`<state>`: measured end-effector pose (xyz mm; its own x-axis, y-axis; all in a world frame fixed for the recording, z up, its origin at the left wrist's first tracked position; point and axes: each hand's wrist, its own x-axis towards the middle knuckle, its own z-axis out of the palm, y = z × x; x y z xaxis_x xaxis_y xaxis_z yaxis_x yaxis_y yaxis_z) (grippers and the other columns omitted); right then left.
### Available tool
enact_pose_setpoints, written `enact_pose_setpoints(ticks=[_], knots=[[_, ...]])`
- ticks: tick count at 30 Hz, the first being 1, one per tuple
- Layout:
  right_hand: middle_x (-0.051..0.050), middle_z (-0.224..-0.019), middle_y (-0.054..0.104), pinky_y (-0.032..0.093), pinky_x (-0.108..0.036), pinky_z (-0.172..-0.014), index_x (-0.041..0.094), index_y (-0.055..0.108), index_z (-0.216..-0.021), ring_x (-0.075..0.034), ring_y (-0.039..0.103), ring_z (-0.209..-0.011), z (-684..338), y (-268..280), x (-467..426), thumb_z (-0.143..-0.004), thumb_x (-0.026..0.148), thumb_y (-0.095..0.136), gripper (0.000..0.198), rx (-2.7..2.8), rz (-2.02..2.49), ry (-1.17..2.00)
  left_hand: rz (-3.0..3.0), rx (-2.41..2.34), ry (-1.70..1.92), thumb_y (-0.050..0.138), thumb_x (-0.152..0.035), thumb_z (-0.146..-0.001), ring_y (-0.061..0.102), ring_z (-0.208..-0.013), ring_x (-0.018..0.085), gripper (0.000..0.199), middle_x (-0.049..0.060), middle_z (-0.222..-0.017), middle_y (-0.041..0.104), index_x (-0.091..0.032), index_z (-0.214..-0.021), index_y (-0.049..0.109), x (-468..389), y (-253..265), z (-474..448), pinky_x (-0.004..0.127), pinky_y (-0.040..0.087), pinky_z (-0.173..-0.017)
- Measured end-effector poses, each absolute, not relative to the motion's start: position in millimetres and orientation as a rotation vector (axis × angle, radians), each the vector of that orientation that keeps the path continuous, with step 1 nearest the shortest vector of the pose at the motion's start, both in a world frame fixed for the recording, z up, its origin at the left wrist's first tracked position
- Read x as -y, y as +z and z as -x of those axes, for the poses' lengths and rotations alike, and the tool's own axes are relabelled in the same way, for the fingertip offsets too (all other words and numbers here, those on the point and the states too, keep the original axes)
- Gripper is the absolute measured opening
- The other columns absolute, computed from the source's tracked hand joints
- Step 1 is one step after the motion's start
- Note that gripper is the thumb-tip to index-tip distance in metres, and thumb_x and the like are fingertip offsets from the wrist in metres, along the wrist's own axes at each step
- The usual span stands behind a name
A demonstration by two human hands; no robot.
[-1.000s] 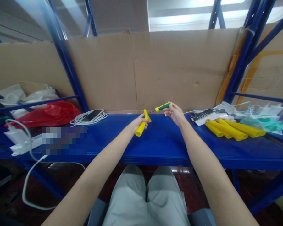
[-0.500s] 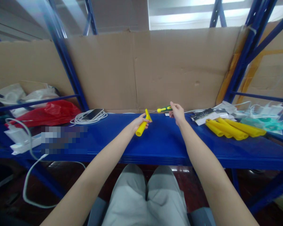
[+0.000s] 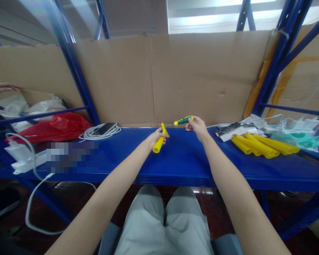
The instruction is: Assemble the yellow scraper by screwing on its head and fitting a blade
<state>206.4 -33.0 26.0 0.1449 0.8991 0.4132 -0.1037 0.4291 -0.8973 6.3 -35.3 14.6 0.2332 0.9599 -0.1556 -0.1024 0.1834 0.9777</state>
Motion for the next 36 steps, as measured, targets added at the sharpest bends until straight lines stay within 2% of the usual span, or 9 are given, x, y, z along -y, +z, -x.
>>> enact_pose_setpoints(ticks=[6, 13, 17, 20, 26, 36], knots=[[0.002, -0.052, 0.060, 0.040, -0.016, -0.039, 0.019, 0.049, -0.073, -0.008, 0.054, -0.040, -207.5, 25.7, 28.5, -0.073, 0.046, 0.071, 0.035, 1.111, 0.941, 0.729, -1.126, -1.017, 0.951, 0.049, 0.004, -0.076, 0.045, -0.043, 0.006, 0.083, 0.001, -0.077, 0.058, -0.029, -0.145, 0.017, 35.8, 13.8, -7.7, 0.017, 0.038, -0.044], [0.005, -0.046, 0.056, 0.037, -0.016, -0.035, 0.019, 0.056, -0.085, -0.008, 0.049, -0.035, -208.0, 24.7, 27.6, -0.072, 0.049, 0.070, 0.036, 1.104, 0.959, 0.666, -1.145, -1.019, 0.936, 0.050, 0.003, -0.076, 0.045, -0.044, 0.006, 0.083, 0.001, -0.078, 0.057, -0.030, -0.145, 0.017, 34.5, 13.0, -7.7, 0.017, 0.038, -0.043], [0.002, -0.045, 0.055, 0.039, -0.018, -0.035, 0.016, 0.059, -0.077, -0.008, 0.050, -0.035, -209.6, 23.3, 29.0, -0.074, 0.053, 0.067, 0.038, 1.115, 0.999, 0.693, -1.145, -1.032, 0.940, 0.048, 0.005, -0.076, 0.045, -0.044, 0.006, 0.082, 0.002, -0.080, 0.057, -0.029, -0.144, 0.018, 34.0, 13.1, -7.4, 0.018, 0.039, -0.044], [0.001, -0.047, 0.057, 0.039, -0.017, -0.036, 0.016, 0.058, -0.076, -0.009, 0.052, -0.036, -210.4, 25.2, 31.2, -0.077, 0.050, 0.065, 0.035, 1.116, 0.973, 0.778, -1.150, -1.041, 0.941, 0.047, 0.005, -0.076, 0.045, -0.044, 0.006, 0.082, 0.002, -0.080, 0.058, -0.029, -0.145, 0.017, 35.2, 13.9, -7.3, 0.018, 0.039, -0.045], [-0.002, -0.056, 0.063, 0.046, -0.018, -0.045, 0.016, 0.053, -0.077, -0.008, 0.055, -0.042, -211.6, 31.1, 36.4, -0.092, 0.031, 0.052, 0.021, 1.046, 0.881, 1.006, -1.158, -1.035, 0.955, 0.047, 0.007, -0.075, 0.045, -0.043, 0.006, 0.083, 0.000, -0.076, 0.056, -0.028, -0.144, 0.019, 38.5, 16.0, -8.0, 0.018, 0.038, -0.044], [0.000, -0.052, 0.060, 0.042, -0.017, -0.041, 0.018, 0.048, -0.075, -0.008, 0.052, -0.040, -210.5, 26.9, 33.4, -0.092, 0.037, 0.050, 0.025, 1.047, 0.955, 0.974, -1.157, -1.030, 0.949, 0.050, 0.005, -0.076, 0.045, -0.044, 0.006, 0.082, 0.002, -0.078, 0.058, -0.028, -0.145, 0.019, 35.1, 14.0, -7.8, 0.018, 0.039, -0.044]])
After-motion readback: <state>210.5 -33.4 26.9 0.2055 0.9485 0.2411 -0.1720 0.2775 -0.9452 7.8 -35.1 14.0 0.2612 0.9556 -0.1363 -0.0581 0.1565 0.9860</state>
